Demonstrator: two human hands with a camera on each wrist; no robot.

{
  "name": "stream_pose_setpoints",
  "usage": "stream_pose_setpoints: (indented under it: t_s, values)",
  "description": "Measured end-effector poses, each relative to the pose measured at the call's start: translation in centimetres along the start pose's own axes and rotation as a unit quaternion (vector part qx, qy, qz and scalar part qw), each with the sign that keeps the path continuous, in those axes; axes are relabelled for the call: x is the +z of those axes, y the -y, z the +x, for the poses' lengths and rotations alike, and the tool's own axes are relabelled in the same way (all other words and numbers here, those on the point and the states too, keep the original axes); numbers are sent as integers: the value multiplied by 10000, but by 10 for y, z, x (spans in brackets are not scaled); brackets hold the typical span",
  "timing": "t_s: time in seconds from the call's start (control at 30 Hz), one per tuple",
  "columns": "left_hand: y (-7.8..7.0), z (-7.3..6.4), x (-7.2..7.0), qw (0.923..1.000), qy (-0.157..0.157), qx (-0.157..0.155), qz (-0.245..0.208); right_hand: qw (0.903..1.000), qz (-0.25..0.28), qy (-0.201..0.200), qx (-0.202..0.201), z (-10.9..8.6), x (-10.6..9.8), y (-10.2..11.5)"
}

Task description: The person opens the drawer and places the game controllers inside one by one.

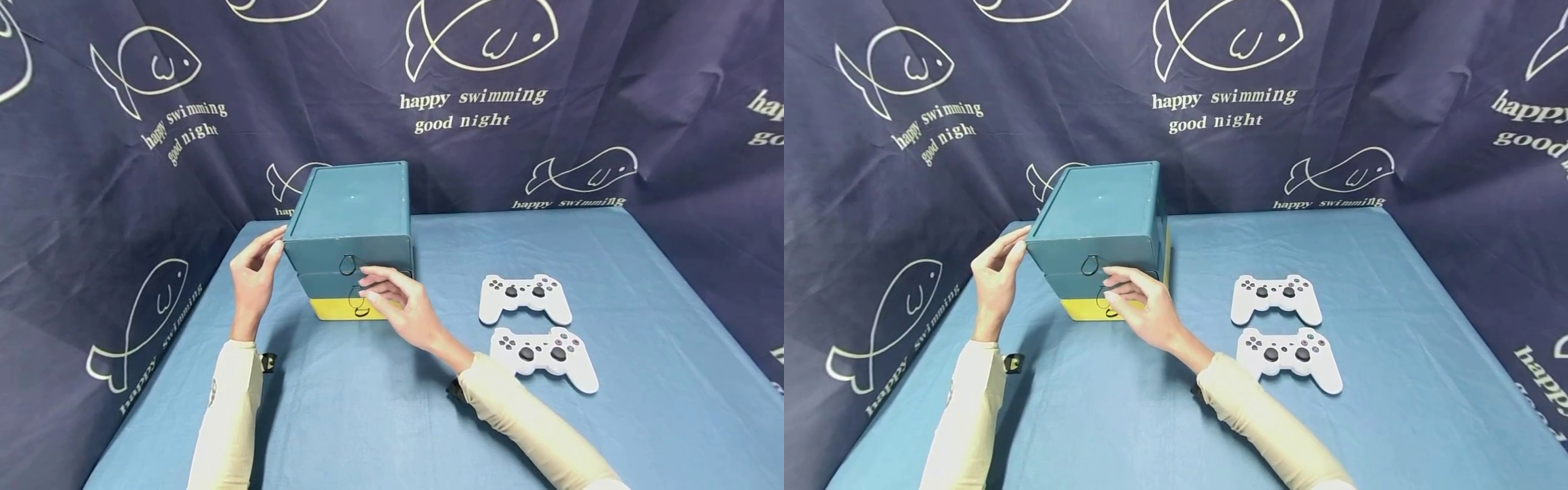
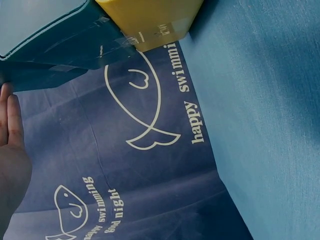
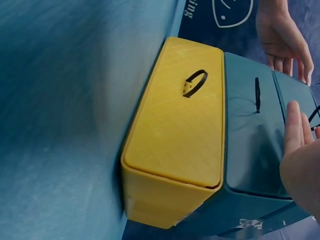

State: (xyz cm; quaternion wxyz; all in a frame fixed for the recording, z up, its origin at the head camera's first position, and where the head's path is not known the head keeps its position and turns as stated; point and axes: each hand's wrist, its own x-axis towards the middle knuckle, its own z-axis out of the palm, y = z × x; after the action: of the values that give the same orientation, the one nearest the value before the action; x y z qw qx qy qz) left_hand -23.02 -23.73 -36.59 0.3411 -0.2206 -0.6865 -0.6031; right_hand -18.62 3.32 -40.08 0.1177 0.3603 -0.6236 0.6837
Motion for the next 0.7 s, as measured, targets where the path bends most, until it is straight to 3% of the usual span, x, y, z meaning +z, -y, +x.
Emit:
stream_pose_setpoints:
  t_s: [0.53, 0.7]
  values:
    - [-1, 1, 0, 9999, -1, -101, 9, 9972, -300, 387, 573, -11, -8, -12]
    - [1, 0, -1, 10000, 16, -45, 23, 9921, -527, 602, 968, -11, -9, -13]
